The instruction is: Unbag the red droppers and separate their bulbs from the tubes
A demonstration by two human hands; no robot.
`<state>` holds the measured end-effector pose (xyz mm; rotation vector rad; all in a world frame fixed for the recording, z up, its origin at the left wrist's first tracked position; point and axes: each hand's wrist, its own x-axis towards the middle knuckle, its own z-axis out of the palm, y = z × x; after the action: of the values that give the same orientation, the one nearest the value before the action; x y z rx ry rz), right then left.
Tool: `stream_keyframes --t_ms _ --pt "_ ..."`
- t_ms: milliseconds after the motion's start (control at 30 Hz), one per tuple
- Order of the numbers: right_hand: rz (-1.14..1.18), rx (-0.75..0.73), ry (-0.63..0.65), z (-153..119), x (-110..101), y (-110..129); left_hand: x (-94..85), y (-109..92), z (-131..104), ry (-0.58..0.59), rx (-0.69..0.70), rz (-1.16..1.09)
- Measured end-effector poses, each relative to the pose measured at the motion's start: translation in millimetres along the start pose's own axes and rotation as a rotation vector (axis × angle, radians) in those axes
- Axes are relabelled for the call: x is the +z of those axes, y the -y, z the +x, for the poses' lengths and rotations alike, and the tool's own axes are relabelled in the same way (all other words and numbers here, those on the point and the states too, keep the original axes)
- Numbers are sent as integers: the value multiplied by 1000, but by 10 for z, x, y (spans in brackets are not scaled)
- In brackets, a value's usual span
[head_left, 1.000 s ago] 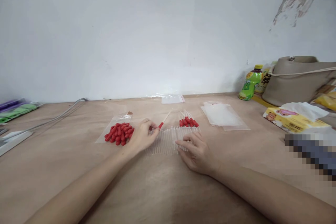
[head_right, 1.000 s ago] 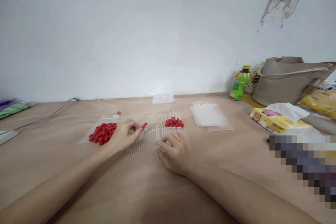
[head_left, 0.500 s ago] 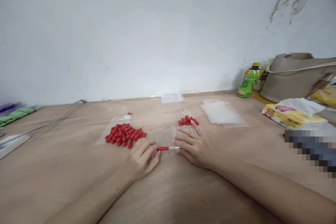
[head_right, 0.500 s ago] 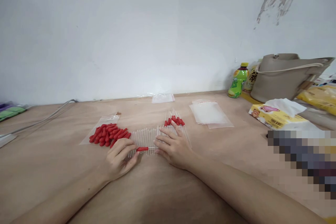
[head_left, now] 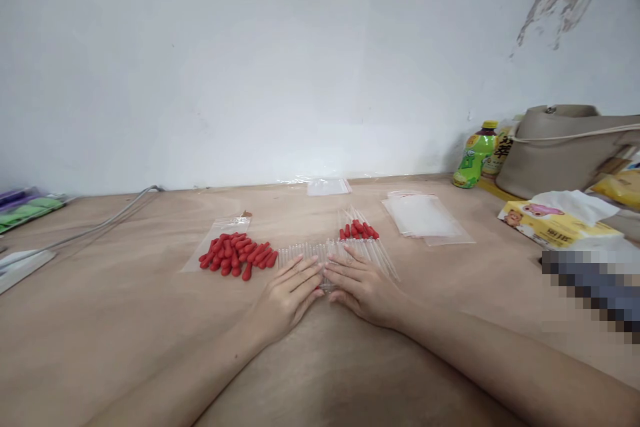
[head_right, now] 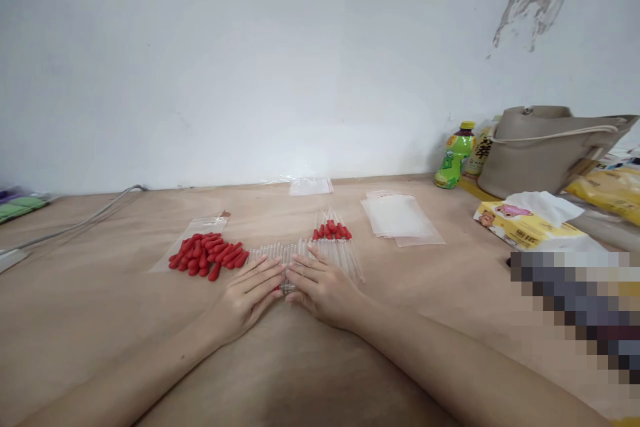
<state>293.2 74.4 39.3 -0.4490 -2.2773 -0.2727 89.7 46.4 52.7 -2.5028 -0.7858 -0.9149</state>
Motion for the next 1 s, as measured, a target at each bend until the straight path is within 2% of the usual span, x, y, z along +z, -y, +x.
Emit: stream_keyframes --t_ms 233,1000 --pt "46 -55 18 -31 14 31 -59 -16 12 48 76 11" --pt "-26 -176 -31 -92 -117 62 -153 -55 -1 111 120 -20"
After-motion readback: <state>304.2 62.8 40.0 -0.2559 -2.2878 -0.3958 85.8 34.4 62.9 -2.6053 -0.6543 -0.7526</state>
